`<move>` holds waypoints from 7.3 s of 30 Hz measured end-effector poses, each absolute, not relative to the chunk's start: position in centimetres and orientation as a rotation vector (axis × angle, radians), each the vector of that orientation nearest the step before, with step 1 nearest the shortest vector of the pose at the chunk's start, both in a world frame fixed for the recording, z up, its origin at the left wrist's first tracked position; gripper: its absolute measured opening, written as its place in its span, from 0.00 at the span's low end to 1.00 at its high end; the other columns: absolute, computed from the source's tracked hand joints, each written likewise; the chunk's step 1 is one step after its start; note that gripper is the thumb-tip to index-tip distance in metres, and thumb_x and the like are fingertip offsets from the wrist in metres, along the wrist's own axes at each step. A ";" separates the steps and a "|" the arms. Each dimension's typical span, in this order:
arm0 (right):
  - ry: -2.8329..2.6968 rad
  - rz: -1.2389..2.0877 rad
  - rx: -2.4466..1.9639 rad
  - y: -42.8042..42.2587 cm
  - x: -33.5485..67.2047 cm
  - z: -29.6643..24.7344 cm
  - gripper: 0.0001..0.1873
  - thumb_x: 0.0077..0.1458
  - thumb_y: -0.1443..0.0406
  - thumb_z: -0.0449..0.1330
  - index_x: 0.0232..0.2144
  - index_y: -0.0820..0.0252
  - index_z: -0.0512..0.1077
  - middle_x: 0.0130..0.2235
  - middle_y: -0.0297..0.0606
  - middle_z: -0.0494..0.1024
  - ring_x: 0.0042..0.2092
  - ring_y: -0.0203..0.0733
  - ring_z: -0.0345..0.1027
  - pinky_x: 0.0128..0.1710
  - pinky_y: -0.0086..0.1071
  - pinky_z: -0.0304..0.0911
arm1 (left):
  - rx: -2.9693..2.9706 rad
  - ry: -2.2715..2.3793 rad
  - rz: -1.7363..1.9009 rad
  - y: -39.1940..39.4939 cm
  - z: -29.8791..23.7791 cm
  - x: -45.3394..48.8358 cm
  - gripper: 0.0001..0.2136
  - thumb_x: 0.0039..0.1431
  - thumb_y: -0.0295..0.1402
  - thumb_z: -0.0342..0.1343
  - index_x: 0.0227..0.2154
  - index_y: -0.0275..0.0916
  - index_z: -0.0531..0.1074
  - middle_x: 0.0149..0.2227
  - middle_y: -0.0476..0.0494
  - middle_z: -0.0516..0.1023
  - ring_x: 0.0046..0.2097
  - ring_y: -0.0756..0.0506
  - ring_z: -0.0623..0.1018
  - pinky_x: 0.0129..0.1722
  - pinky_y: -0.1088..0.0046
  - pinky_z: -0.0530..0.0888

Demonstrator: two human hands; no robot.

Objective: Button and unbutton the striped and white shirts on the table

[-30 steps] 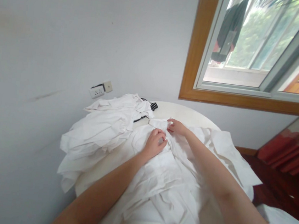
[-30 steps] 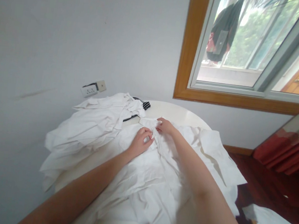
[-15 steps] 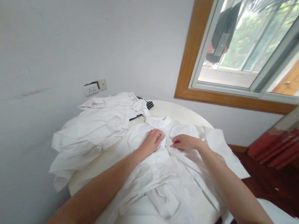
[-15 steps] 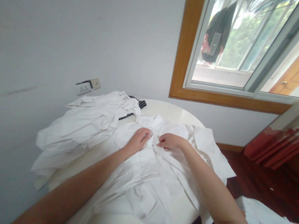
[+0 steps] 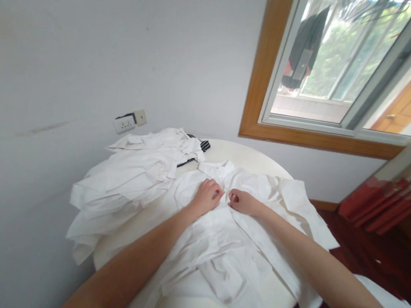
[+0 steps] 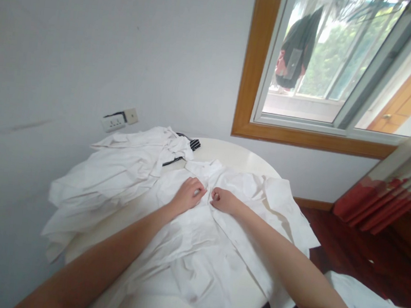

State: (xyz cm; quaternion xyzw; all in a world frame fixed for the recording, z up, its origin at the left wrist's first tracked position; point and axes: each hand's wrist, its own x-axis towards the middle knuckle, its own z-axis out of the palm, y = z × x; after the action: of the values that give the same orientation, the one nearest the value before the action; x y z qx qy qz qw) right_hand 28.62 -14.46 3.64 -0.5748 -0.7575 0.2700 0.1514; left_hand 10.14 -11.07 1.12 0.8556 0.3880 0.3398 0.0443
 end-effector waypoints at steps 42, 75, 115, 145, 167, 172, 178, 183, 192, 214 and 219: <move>-2.257 -0.389 -1.953 -9.5 36.2 4.8 0.17 0.61 0.66 0.46 0.47 0.60 0.70 0.49 0.50 0.70 0.53 0.48 0.60 0.54 0.39 0.50 | 2.776 1.305 0.662 -10.5 -1.9 10.9 0.22 0.62 0.47 0.43 0.57 0.49 0.63 0.61 0.43 0.62 0.62 0.38 0.61 0.60 0.46 0.54; -2.239 0.335 -2.346 -11.2 36.4 2.3 0.44 0.52 0.38 0.46 0.64 0.50 0.46 0.67 0.44 0.40 0.66 0.61 0.33 0.56 0.68 0.35 | 2.885 1.122 0.437 -13.0 -0.9 10.3 0.25 0.64 0.49 0.38 0.60 0.49 0.56 0.64 0.44 0.56 0.65 0.40 0.56 0.62 0.51 0.51; -2.372 -0.002 -1.909 -9.7 34.2 -0.9 0.31 0.62 0.47 0.35 0.64 0.47 0.49 0.67 0.34 0.46 0.67 0.45 0.38 0.62 0.47 0.40 | 2.471 2.178 -0.230 -17.5 4.8 0.4 0.16 0.61 0.40 0.45 0.37 0.32 0.73 0.42 0.31 0.74 0.47 0.35 0.71 0.43 0.59 0.66; -2.315 0.116 -1.876 -10.3 32.6 -0.3 0.34 0.59 0.42 0.37 0.63 0.45 0.50 0.67 0.36 0.45 0.67 0.46 0.35 0.63 0.49 0.34 | 2.792 1.655 0.180 -10.8 8.2 7.5 0.20 0.57 0.21 0.39 0.49 0.36 0.70 0.49 0.38 0.73 0.51 0.45 0.71 0.52 0.67 0.65; -2.093 0.095 -1.882 -10.8 31.0 0.0 0.29 0.63 0.50 0.40 0.61 0.54 0.53 0.62 0.42 0.59 0.63 0.45 0.49 0.61 0.47 0.40 | 2.526 1.875 0.232 -7.1 2.1 10.1 0.25 0.63 0.45 0.34 0.59 0.44 0.59 0.64 0.39 0.56 0.64 0.37 0.54 0.59 0.46 0.53; -1.962 0.000 -2.143 -10.5 30.9 -0.3 0.29 0.62 0.51 0.38 0.62 0.55 0.53 0.65 0.42 0.51 0.66 0.52 0.38 0.61 0.56 0.32 | 2.432 1.900 0.172 -6.3 0.3 9.8 0.33 0.58 0.57 0.32 0.63 0.48 0.51 0.67 0.44 0.45 0.67 0.34 0.45 0.59 0.38 0.44; -2.090 0.174 -2.201 -9.9 31.7 0.0 0.39 0.56 0.41 0.39 0.65 0.51 0.46 0.68 0.38 0.40 0.67 0.56 0.29 0.59 0.63 0.27 | 2.408 1.920 0.153 -5.7 0.6 9.5 0.35 0.56 0.59 0.32 0.64 0.48 0.49 0.67 0.43 0.43 0.67 0.34 0.45 0.58 0.37 0.42; -2.062 0.094 -2.123 -10.2 31.9 -0.1 0.38 0.56 0.41 0.41 0.63 0.51 0.52 0.67 0.38 0.46 0.66 0.55 0.35 0.60 0.60 0.32 | 2.435 1.911 0.182 -5.7 0.3 9.4 0.33 0.58 0.58 0.32 0.63 0.49 0.50 0.67 0.43 0.45 0.67 0.35 0.46 0.59 0.38 0.42; -1.857 -0.052 -2.163 -7.4 33.3 2.2 0.22 0.61 0.61 0.44 0.56 0.57 0.63 0.54 0.46 0.68 0.54 0.49 0.62 0.50 0.38 0.57 | 2.644 1.830 0.495 -6.1 1.0 9.6 0.21 0.61 0.42 0.45 0.54 0.40 0.64 0.59 0.36 0.63 0.61 0.38 0.60 0.59 0.52 0.55; -1.976 -0.106 -1.864 -3.4 31.0 -1.3 0.27 0.65 0.58 0.36 0.60 0.64 0.58 0.62 0.47 0.59 0.64 0.44 0.47 0.62 0.40 0.44 | 2.416 1.679 0.174 0.2 1.0 13.3 0.29 0.60 0.54 0.32 0.61 0.54 0.54 0.67 0.47 0.46 0.66 0.35 0.48 0.59 0.39 0.46; -2.061 0.037 -1.956 -3.6 31.1 -1.1 0.25 0.64 0.55 0.38 0.60 0.50 0.58 0.65 0.39 0.53 0.66 0.49 0.39 0.62 0.54 0.39 | 2.406 1.745 0.257 0.0 0.7 13.7 0.27 0.61 0.53 0.32 0.60 0.54 0.56 0.67 0.48 0.47 0.66 0.37 0.49 0.59 0.41 0.46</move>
State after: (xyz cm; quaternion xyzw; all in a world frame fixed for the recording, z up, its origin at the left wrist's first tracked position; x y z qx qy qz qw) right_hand 31.12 -3.59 -1.10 -0.6805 -0.7172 0.0130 0.1495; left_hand 13.71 -0.02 0.70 0.8039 0.5832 0.0858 0.0792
